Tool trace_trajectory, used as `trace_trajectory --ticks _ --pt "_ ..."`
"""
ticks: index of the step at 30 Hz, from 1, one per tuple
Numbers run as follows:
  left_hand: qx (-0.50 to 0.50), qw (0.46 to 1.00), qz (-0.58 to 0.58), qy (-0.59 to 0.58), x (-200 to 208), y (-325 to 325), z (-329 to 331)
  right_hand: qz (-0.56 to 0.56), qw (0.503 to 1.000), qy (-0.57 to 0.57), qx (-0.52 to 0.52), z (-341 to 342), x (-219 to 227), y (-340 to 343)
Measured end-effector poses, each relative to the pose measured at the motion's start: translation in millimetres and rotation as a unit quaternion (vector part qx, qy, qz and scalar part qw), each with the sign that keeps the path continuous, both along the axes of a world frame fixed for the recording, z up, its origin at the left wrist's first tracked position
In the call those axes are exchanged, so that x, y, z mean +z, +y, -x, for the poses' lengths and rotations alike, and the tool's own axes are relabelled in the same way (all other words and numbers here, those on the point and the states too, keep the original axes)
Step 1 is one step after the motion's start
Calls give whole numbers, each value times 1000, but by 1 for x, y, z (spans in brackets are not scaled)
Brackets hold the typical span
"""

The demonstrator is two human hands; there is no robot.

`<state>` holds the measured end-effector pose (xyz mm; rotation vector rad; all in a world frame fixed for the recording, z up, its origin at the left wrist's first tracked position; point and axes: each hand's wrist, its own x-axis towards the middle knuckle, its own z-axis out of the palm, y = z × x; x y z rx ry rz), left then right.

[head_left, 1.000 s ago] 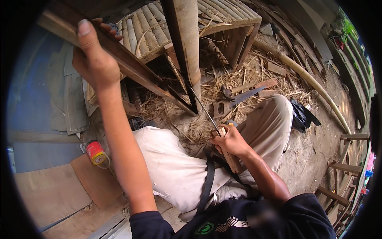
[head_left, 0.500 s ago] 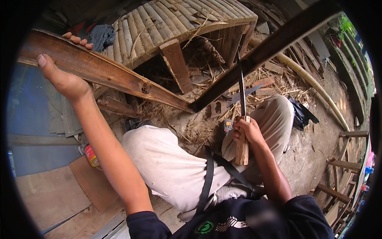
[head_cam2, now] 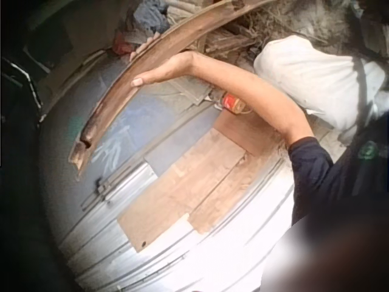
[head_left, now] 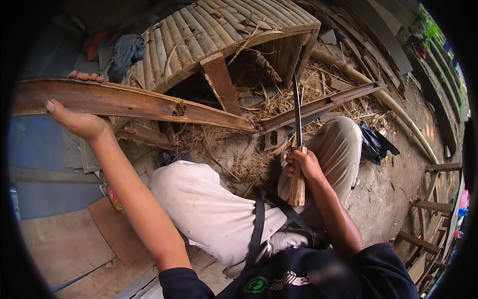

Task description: The person uses a machete to split a long bamboo pole lengthwise. They first make an initial cut, then use a wooden wedge and the machete to drive the split further. Finally, they use a knife to separate the two halves of the bamboo pole.

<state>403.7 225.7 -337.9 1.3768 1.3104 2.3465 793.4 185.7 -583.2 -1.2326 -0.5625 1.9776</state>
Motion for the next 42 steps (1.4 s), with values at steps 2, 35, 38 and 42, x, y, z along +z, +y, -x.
trace_trajectory --ticks 2,35,38,42 --pt "37 999 -9 -8 -23 3 9 -2 1000 -8 5 2 -1 -1" --pt "-144 987 -24 -65 -12 -52 36 -481 751 -310 329 95 85 35" --pt "-197 976 -89 -39 -6 -58 30 -504 729 -308 347 94 81 50" --pt "-68 997 26 -24 -10 -48 37 -528 735 -239 351 101 65 64"
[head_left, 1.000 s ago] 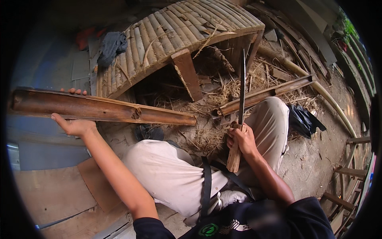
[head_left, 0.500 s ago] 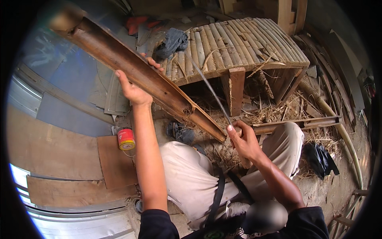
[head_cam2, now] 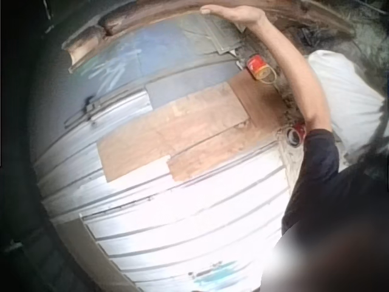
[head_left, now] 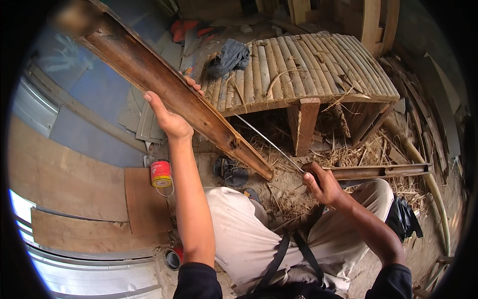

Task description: The person uses a machete to split a long bamboo pole lengthwise. They first make an initial cut, then use a wooden wedge and the machete to drive the split further. Finally, they use a knife to separate the two halves of the bamboo pole.

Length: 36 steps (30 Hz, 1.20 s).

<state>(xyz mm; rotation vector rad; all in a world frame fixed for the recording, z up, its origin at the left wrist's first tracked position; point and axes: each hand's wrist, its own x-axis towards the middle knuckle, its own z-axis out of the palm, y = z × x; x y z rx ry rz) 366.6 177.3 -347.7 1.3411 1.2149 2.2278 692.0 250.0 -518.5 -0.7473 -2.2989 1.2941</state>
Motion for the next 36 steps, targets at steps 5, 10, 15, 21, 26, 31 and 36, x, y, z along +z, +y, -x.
trace_trajectory --ticks 5,10,15,21,26,31,36 --pt "-196 977 -69 -46 -9 -3 16 21 991 127 -16 32 -26 4" --pt "-125 992 -14 -17 -13 17 34 162 978 131 -13 52 -45 -13" --pt "-95 995 4 -39 -10 43 52 64 997 37 -5 72 -49 -1" --pt "-5 998 -18 -61 -11 37 52 -22 985 161 -66 121 -62 -13" --pt "161 986 9 -50 -8 37 45 -18 998 27 -55 128 -84 -36" --pt "165 985 15 -46 -8 37 47 -53 984 162 -54 120 -97 -33" --pt "161 985 16 -52 -9 38 57 -80 997 -10 -10 113 -103 -24"
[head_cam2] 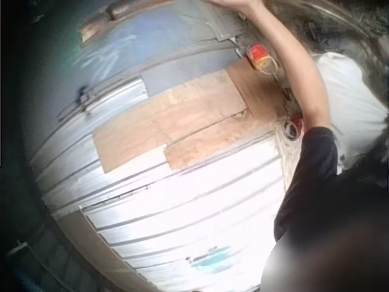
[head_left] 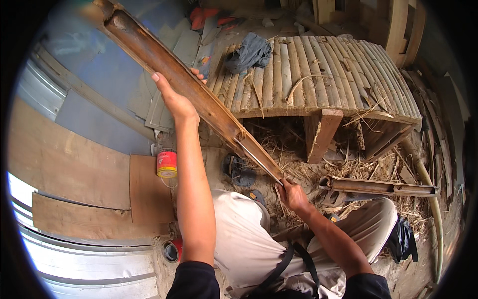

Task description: The person uses a machete to split a long bamboo pole lengthwise. They first make an initial cut, then use a wooden wedge and the machete to drive the split further. Finally, they use a knife to separate the two halves of the bamboo pole.

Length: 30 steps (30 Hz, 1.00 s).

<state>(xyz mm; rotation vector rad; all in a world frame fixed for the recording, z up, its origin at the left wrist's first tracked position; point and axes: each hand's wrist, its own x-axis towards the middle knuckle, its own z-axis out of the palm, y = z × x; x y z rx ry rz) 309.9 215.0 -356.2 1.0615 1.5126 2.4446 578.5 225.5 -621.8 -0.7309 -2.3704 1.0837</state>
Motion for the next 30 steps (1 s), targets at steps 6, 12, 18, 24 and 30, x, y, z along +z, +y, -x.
trace_trajectory --ticks 6,12,18,24,30 --pt "-22 999 -27 -33 -2 -4 7 36 987 157 -25 -2 -6 1" --pt "-35 999 -28 -16 -5 -10 7 -12 997 -81 -4 -3 -8 0" --pt "-65 997 -38 -35 -5 -13 7 -44 992 117 -10 -4 -7 0" --pt "-67 996 -46 -34 -6 -17 10 -27 999 7 -18 -8 -9 -3" --pt "-83 995 -46 -9 -6 -16 3 -11 1000 -8 -25 -12 -15 -13"
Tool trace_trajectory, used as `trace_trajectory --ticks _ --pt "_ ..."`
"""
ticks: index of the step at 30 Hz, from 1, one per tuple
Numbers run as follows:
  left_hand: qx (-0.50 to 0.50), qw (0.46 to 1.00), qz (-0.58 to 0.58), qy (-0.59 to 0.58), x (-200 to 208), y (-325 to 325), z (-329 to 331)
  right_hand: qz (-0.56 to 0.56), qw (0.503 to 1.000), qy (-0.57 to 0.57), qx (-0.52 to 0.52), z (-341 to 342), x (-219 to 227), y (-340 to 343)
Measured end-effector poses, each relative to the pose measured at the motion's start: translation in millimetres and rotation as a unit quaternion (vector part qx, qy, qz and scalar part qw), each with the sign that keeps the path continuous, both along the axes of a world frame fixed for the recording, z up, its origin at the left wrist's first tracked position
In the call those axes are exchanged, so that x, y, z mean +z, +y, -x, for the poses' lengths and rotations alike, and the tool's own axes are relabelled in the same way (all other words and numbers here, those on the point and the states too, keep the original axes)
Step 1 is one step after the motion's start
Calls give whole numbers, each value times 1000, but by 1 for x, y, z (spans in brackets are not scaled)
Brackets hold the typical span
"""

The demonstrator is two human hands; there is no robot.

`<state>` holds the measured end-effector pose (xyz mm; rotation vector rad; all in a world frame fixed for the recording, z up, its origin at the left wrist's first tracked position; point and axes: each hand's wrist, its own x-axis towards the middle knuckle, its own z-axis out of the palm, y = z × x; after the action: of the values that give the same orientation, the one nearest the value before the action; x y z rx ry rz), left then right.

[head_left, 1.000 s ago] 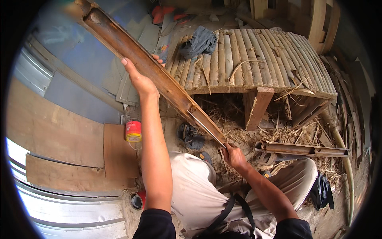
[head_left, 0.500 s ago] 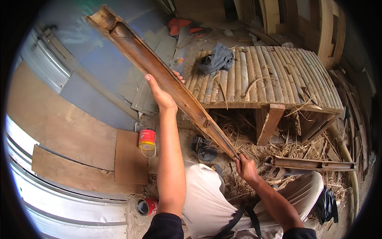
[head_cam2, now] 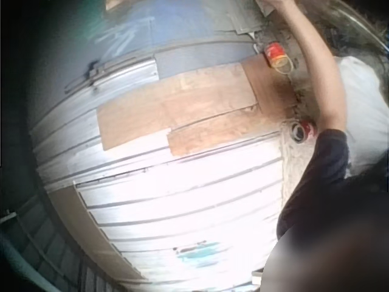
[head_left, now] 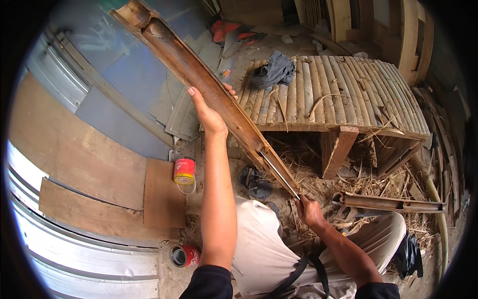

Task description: The person uses a machete to split a long bamboo pole lengthwise. They first make an initial cut, then use a wooden wedge and the machete to drive the split further. Finally, they use a knife to separate the two halves of the bamboo pole.

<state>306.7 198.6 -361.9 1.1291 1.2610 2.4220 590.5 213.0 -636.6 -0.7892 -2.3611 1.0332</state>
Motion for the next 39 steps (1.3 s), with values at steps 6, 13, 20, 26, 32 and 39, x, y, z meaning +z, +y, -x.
trace_trajectory --ticks 6,13,20,26,32,39 --pt "-34 999 -3 -16 3 0 1 295 952 6 85 -6 9 5" --pt "-157 987 -23 26 -8 -11 29 231 964 124 31 0 34 11" --pt "-72 997 0 4 -14 -25 51 192 951 238 44 -14 58 71" --pt "-58 998 6 35 -14 -30 45 165 961 219 39 -14 62 76" --pt "-88 995 3 52 -12 -27 40 152 958 237 53 -9 67 68" --pt "-102 995 -2 24 -12 -27 44 119 972 202 11 -13 73 70"
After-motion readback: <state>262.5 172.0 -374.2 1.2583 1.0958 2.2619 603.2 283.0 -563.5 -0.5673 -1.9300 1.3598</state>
